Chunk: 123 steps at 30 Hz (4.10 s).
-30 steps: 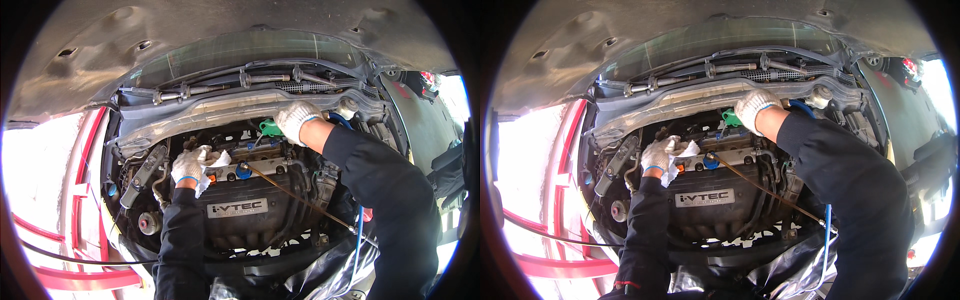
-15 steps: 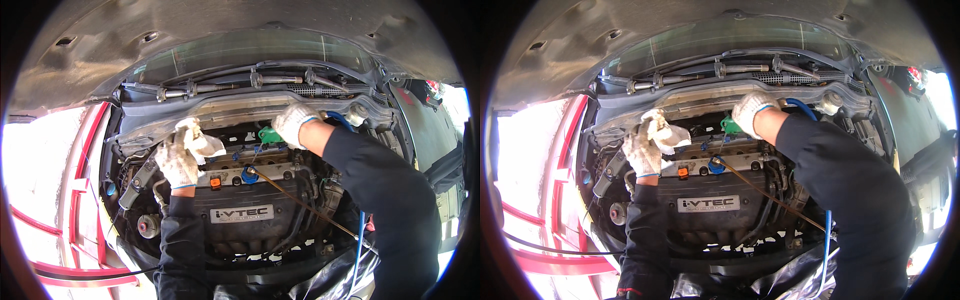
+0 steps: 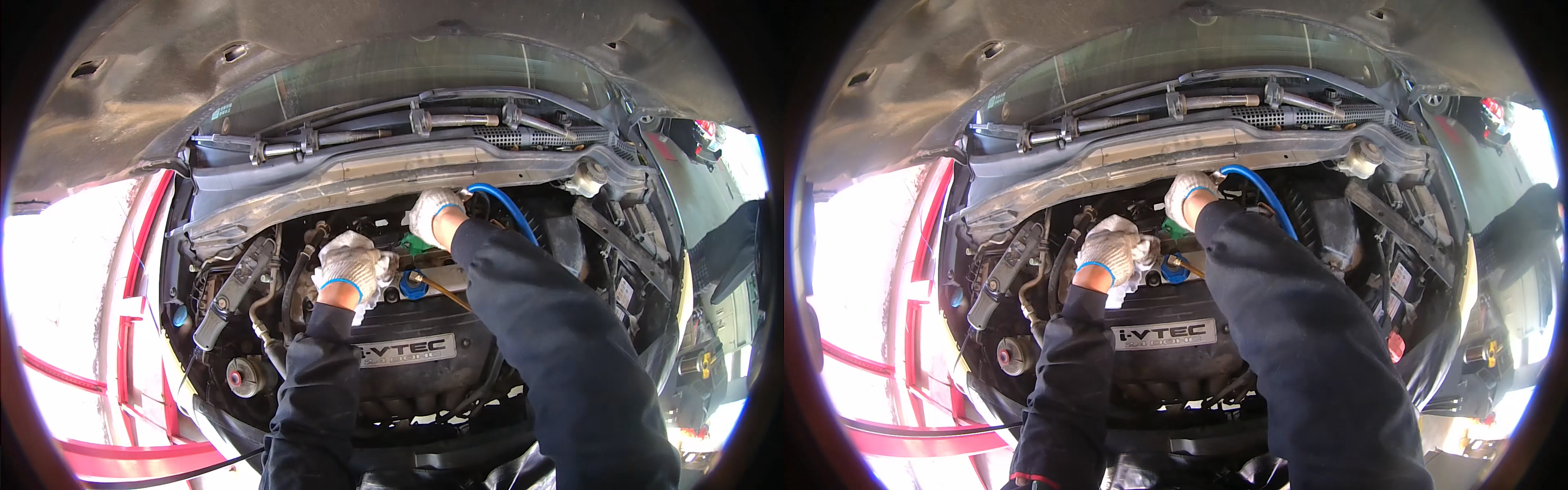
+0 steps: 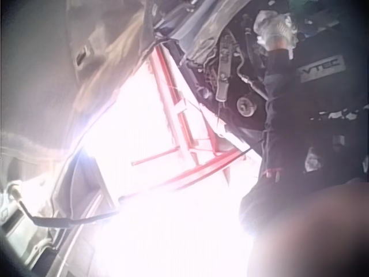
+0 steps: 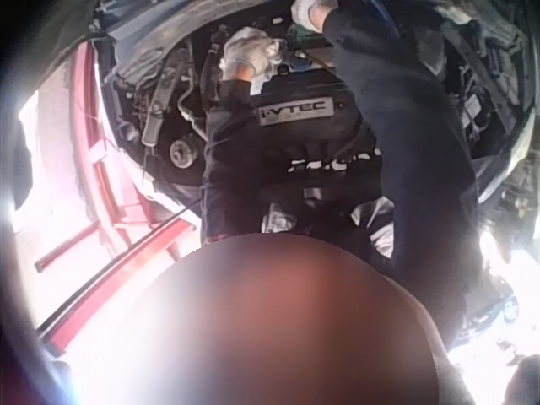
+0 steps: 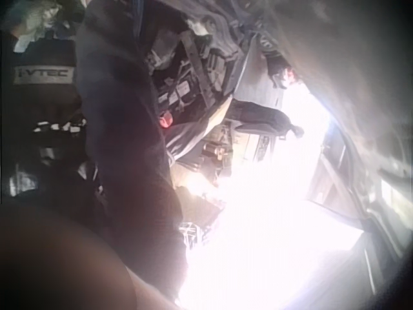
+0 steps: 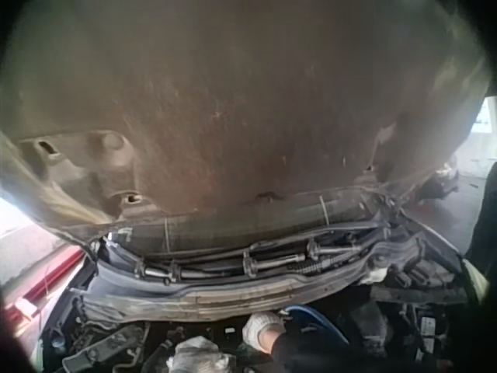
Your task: The person cleans the engine bay of a car with the hood open. They use a blue air hose to blow off dust and debris from various engine components while holding a white cloth to catch residue. The person repeatedly wipes and blows different areas of the engine throughout the clip.
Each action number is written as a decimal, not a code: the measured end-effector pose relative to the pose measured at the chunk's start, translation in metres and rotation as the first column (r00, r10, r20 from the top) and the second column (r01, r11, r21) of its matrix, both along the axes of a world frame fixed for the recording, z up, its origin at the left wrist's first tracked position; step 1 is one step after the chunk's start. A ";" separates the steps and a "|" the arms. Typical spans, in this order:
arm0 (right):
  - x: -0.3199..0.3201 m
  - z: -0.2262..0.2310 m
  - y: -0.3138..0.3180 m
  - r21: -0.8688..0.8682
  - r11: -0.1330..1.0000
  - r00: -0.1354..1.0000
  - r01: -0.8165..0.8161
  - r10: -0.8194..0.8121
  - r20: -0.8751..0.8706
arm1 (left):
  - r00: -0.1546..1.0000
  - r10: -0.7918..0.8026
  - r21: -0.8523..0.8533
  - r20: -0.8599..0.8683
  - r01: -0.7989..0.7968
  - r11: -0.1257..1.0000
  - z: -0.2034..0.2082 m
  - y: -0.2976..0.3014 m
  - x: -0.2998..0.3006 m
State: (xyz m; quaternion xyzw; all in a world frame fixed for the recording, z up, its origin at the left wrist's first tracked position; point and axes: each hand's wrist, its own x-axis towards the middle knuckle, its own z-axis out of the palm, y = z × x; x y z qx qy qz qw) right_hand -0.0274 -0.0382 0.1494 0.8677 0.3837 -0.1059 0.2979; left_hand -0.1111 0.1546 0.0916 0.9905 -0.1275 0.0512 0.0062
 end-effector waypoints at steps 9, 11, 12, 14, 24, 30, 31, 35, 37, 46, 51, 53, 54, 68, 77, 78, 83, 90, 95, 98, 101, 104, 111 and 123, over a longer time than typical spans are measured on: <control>-0.003 0.008 -0.007 -0.042 0.998 0.999 -0.042 0.042 0.007 | 0.916 0.041 -0.032 -0.398 -0.058 0.998 -0.020 -0.039 0.046; -0.002 0.007 -0.011 -0.006 0.998 0.998 -0.064 0.064 -0.021 | 0.982 0.027 -0.024 -0.188 -0.032 0.999 -0.024 -0.048 0.045; -0.001 0.006 -0.013 -0.005 0.997 0.997 -0.082 0.082 -0.012 | 0.994 0.031 -0.007 -0.107 -0.032 0.999 -0.024 -0.047 0.043; 0.001 -0.001 -0.015 0.079 0.997 1.000 -0.023 0.023 0.000 | 0.987 0.153 0.005 0.055 -0.153 0.988 -0.021 -0.047 0.036; 0.007 -0.035 0.005 0.099 0.995 0.995 0.032 -0.023 -0.092 | 0.964 0.134 -0.112 -0.231 -0.163 0.980 -0.020 -0.021 0.029; 0.007 -0.002 -0.034 0.066 0.994 0.996 -0.086 0.086 0.008 | 0.993 0.061 -0.209 -0.103 -0.081 0.974 -0.049 -0.048 0.045; 0.007 -0.001 -0.035 0.072 0.995 0.997 -0.072 0.071 0.012 | 0.990 0.035 -0.199 -0.137 -0.063 0.978 -0.049 -0.048 0.046; 0.009 -0.005 -0.032 0.063 0.995 0.997 -0.071 0.072 -0.015 | 0.853 -0.134 -0.365 -0.504 -0.070 0.928 -0.032 -0.038 0.053; 0.010 -0.007 -0.032 0.042 0.996 0.996 -0.083 0.083 -0.007 | 0.705 -0.038 -0.258 -0.708 -0.209 0.943 -0.024 -0.041 0.059; -0.006 0.005 -0.020 0.093 0.996 0.999 0.010 -0.006 -0.041 | 0.931 0.012 -0.060 -0.365 -0.036 0.998 -0.040 -0.048 0.065; -0.004 0.003 0.003 0.087 0.995 0.999 0.046 -0.044 -0.019 | 0.921 0.010 -0.376 -0.389 -0.169 0.911 -0.041 -0.027 0.050; -0.002 0.003 0.003 0.060 0.997 0.999 0.041 -0.041 -0.005 | 0.926 -0.093 -0.441 -0.367 -0.085 0.893 -0.037 -0.019 0.043; -0.001 0.003 0.002 0.059 0.998 1.000 0.031 -0.031 0.003 | 0.899 -0.144 -0.493 -0.414 -0.089 0.865 -0.035 -0.016 0.041; -0.011 -0.002 -0.017 0.107 0.994 0.997 -0.013 0.005 0.075 | 0.963 -0.084 -0.182 -0.257 0.037 0.983 -0.079 -0.031 0.062; 0.001 0.004 -0.013 0.002 1.000 0.997 0.020 -0.020 -0.070 | 0.938 -0.126 -0.162 -0.322 0.076 0.984 -0.068 -0.030 0.067; 0.001 0.002 -0.012 -0.015 1.000 0.997 0.021 -0.023 -0.080 | 0.940 -0.125 -0.134 -0.316 0.087 0.987 -0.066 -0.031 0.067; -0.004 -0.016 -0.017 -0.024 1.000 1.000 0.017 -0.017 -0.019 | 0.942 -0.156 -0.076 -0.298 0.139 0.987 -0.060 -0.041 0.064; -0.003 -0.035 -0.017 -0.007 0.999 0.999 0.044 -0.044 -0.032 | 0.951 -0.062 0.002 -0.304 0.065 0.998 -0.042 -0.056 0.066; -0.001 -0.038 -0.019 0.015 0.999 0.998 0.046 -0.045 -0.040 | 0.954 -0.124 -0.003 -0.272 0.128 0.992 -0.042 -0.053 0.064; 0.002 -0.038 -0.019 0.029 0.999 0.999 0.038 -0.037 -0.036 | 0.945 -0.146 -0.011 -0.291 0.149 0.989 -0.049 -0.047 0.066; 0.005 -0.038 -0.017 0.004 0.999 0.998 0.032 -0.032 -0.062 | 0.948 -0.162 -0.042 -0.273 0.157 0.987 -0.061 -0.041 0.069; 0.005 -0.036 -0.017 0.019 0.998 0.997 0.053 -0.052 -0.056 | 0.937 -0.204 -0.056 -0.284 0.196 0.979 -0.069 -0.038 0.072; -0.001 -0.033 -0.019 -0.001 1.000 0.997 0.011 -0.011 -0.071 | 0.897 -0.167 -0.043 -0.410 0.164 0.986 -0.056 -0.045 0.079; 0.000 -0.045 -0.017 0.064 0.991 0.992 0.114 -0.111 -0.055 | 0.915 -0.215 -0.023 -0.340 0.221 0.975 -0.050 -0.048 0.079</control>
